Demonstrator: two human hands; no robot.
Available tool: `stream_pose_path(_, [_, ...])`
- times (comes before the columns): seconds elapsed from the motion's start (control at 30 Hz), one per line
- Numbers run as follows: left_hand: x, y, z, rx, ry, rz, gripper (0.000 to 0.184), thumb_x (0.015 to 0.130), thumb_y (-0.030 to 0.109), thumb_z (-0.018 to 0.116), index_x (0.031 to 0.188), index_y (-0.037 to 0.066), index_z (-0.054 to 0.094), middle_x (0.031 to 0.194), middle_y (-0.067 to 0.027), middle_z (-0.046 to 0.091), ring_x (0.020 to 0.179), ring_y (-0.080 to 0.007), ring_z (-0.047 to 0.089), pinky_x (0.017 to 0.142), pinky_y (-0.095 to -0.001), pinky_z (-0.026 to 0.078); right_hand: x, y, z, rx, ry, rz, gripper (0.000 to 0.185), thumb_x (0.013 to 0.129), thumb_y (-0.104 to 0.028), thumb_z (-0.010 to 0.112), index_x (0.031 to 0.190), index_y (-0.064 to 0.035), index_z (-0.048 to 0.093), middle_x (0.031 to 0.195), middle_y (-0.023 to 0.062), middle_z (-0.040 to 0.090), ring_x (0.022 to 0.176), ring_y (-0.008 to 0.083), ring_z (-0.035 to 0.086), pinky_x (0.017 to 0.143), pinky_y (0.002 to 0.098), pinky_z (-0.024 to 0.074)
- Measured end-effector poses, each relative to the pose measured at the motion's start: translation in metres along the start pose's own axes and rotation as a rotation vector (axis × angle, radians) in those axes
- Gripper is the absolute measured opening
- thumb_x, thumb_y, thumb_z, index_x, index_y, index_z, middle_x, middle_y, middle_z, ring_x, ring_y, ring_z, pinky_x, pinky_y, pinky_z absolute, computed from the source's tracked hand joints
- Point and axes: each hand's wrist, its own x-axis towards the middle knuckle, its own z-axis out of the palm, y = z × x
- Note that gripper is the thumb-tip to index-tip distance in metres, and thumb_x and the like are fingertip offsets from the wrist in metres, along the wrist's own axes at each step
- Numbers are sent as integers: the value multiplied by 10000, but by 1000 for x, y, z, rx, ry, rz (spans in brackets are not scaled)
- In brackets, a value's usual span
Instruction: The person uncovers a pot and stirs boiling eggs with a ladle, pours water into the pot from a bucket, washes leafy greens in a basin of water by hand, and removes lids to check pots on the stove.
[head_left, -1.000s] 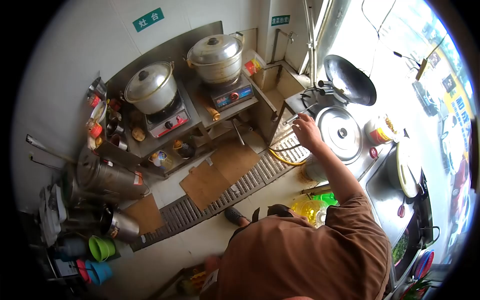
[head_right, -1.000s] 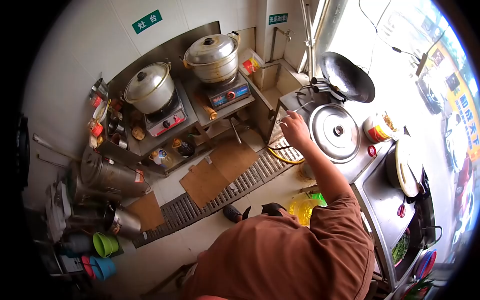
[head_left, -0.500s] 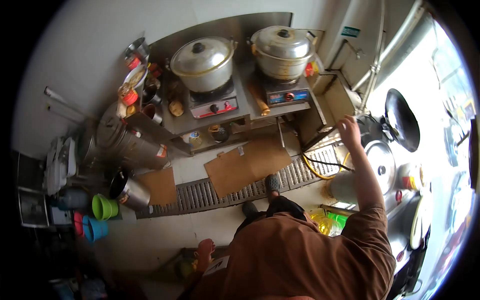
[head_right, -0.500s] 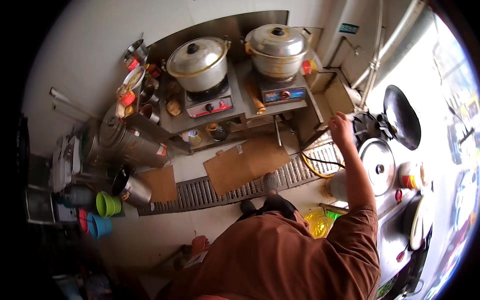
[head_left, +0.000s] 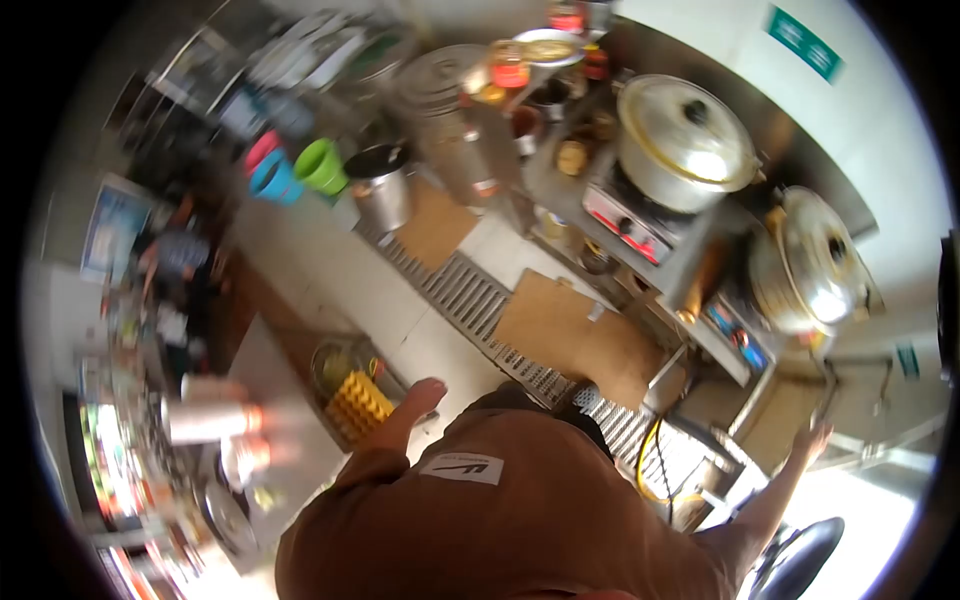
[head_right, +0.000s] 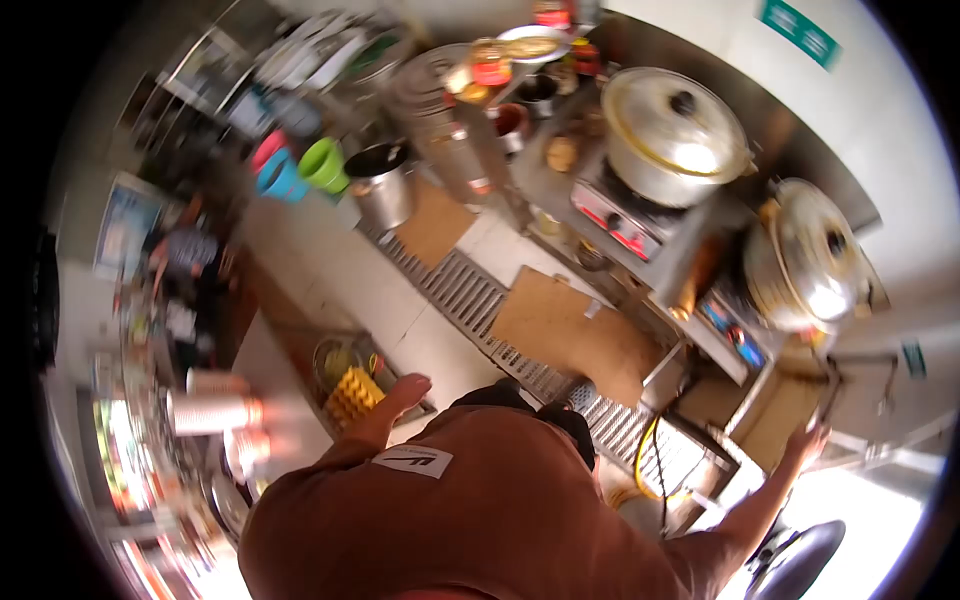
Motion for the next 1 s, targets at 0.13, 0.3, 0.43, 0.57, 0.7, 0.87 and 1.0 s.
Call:
stream_pose_path(0.13, [0,72,-27,-588,177,-359,326,835,274,484,988,18,613,962,-137,626,889,-315,576,795,-390,459,17,-47,63,135,134,-173,429,838,-357,513,1133,-52,574,1254,206,476,1207,337,401,995,444,330])
stream_pose_path(0.3, [-8,75,-11,-387,81,-350,365,836,318,512,1033,29,615,1052,-158,611,1008,-301,563,880,-361,441,-2,-115,106,228,-278,-297,327,795,-276,560,959,-2,631,1077,239,562,1069,373,486,891,453,400])
stream_pose_path(0.43, [-31,44,10,-477,94,-450,339,804,332,535,957,51,648,980,-147,634,947,-301,587,826,-378,460,-45,-127,125,445,-291,-312,406,781,-365,548,862,20,647,927,244,605,896,385,562,792,469,436])
stream_pose_path(0.57, [-40,-5,42,-502,45,-577,330,817,328,480,863,55,659,960,-176,622,927,-339,572,819,-416,450,-78,-113,107,180,-436,-343,608,789,-532,469,708,46,640,700,245,610,710,397,608,687,487,465])
stream_pose_path(0.7, [-18,-50,57,-446,18,-522,303,800,309,513,890,54,649,896,-161,632,873,-305,594,771,-397,466,-59,-40,189,401,-575,-104,434,792,-423,499,777,-21,662,841,195,639,793,362,610,706,470,465])
stream_pose_path(0.87, [17,-69,36,-740,137,-501,219,788,212,479,785,63,639,866,-187,610,858,-361,562,755,-428,451,-35,-36,72,99,-412,-332,374,852,-386,463,989,-68,603,961,158,618,884,312,587,731,438,461])
stream_pose_path(1.0, [42,-90,26,-1634,80,-538,54,839,136,533,793,115,550,682,13,505,569,-87,510,459,-231,403,-32,-63,-14,494,-46,-272,369,828,-390,548,1017,-82,626,887,152,646,785,249,616,692,338,483])
